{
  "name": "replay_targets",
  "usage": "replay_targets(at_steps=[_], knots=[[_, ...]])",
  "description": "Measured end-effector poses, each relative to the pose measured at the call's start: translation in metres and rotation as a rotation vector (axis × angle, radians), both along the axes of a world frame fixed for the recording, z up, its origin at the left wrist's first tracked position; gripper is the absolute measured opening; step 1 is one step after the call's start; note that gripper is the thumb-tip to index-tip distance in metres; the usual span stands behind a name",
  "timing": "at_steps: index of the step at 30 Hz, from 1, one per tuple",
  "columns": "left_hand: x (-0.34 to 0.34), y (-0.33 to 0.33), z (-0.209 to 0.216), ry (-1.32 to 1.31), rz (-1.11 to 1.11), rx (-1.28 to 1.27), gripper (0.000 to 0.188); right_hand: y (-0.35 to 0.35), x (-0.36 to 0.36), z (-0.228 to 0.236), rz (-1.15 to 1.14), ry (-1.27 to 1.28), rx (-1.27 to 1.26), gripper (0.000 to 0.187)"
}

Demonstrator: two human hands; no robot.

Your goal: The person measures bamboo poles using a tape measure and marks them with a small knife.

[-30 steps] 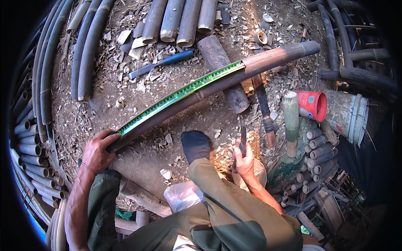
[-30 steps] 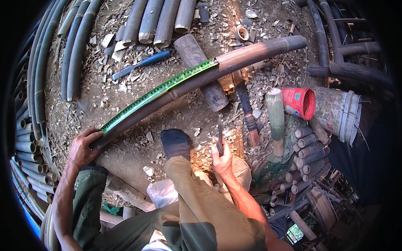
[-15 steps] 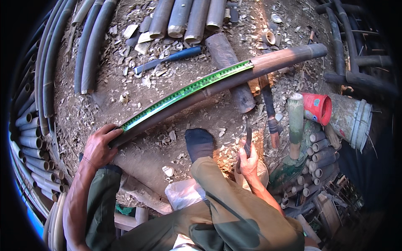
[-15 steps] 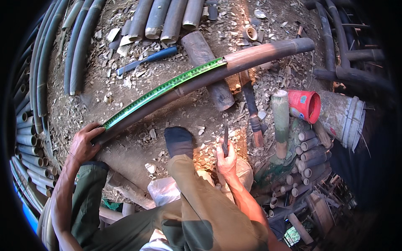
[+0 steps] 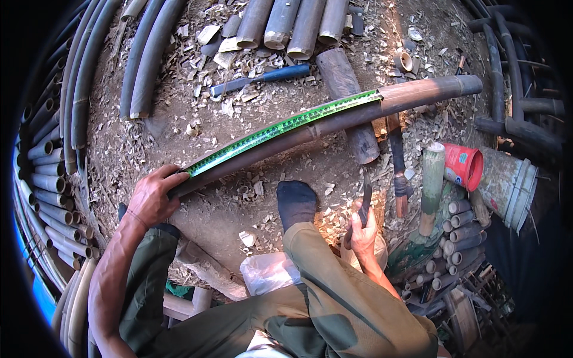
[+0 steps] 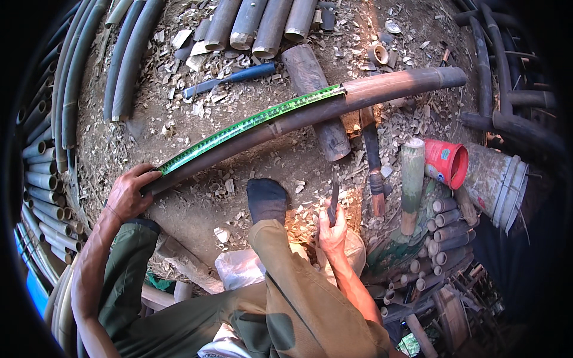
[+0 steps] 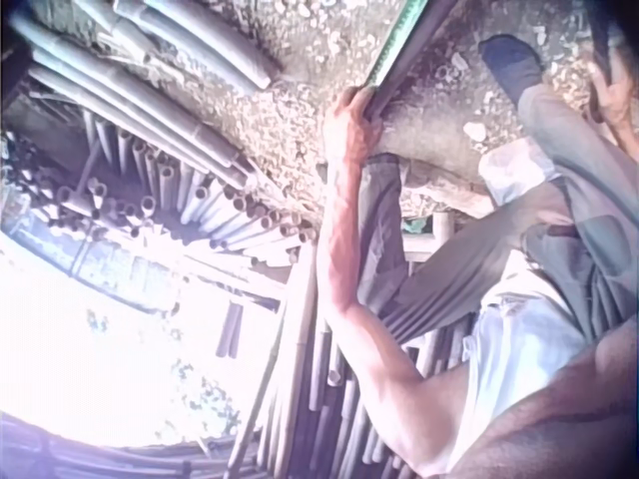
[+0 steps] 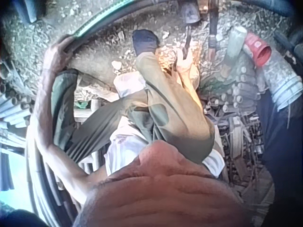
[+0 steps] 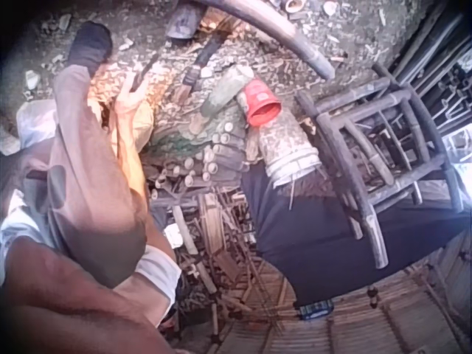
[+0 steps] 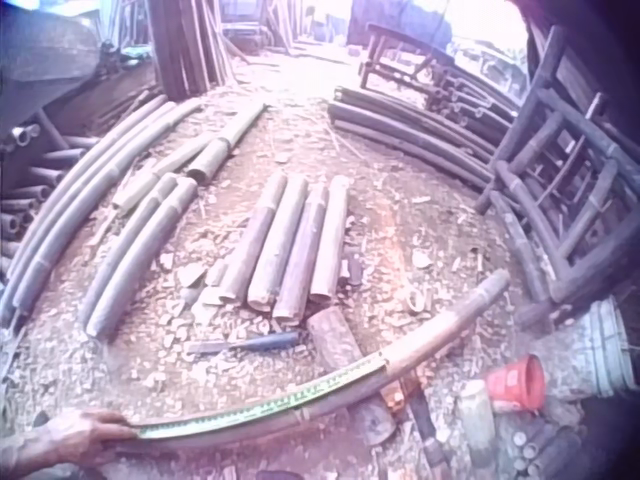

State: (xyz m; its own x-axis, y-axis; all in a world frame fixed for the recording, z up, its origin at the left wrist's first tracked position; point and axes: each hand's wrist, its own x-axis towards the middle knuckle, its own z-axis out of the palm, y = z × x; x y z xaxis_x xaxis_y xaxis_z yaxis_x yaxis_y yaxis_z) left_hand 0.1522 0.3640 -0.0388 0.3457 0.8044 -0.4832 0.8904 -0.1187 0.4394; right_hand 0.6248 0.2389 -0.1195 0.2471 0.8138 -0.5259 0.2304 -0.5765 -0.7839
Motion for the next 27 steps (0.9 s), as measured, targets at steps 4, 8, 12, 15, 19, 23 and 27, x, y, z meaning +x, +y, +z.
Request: replay_targets(at_steps=[4,8,12,15,19,23,27], knots=[[-0.019,-0.01,-0.003,-0.023,0.033,0.049,0.05,-0.002,-0.001,0.002,-0.022,0.0,0.03,0.036],[-0.052,-0.021,0.0,-0.027,0.047,0.029,0.049,-0.001,-0.003,0.008,-0.016,0.009,-0.003,0.036],[-0.083,-0.036,-0.003,-0.037,0.103,-0.021,0.048,0.002,-0.006,0.006,0.034,-0.044,0.009,0.039],[-0.101,-0.045,-0.004,-0.033,0.162,-0.043,0.047,0.006,-0.006,0.004,0.103,-0.081,0.095,0.039],[-0.117,-0.059,-0.005,-0.036,0.105,-0.056,0.047,0.021,-0.02,0.01,0.219,-0.196,0.152,0.033],[-0.122,-0.061,-0.01,-0.018,0.129,-0.082,0.047,0.038,-0.041,0.012,0.215,-0.176,0.191,0.031],[-0.122,-0.055,-0.01,-0.028,0.114,-0.084,0.047,0.045,-0.063,0.014,0.127,-0.068,0.222,0.031]])
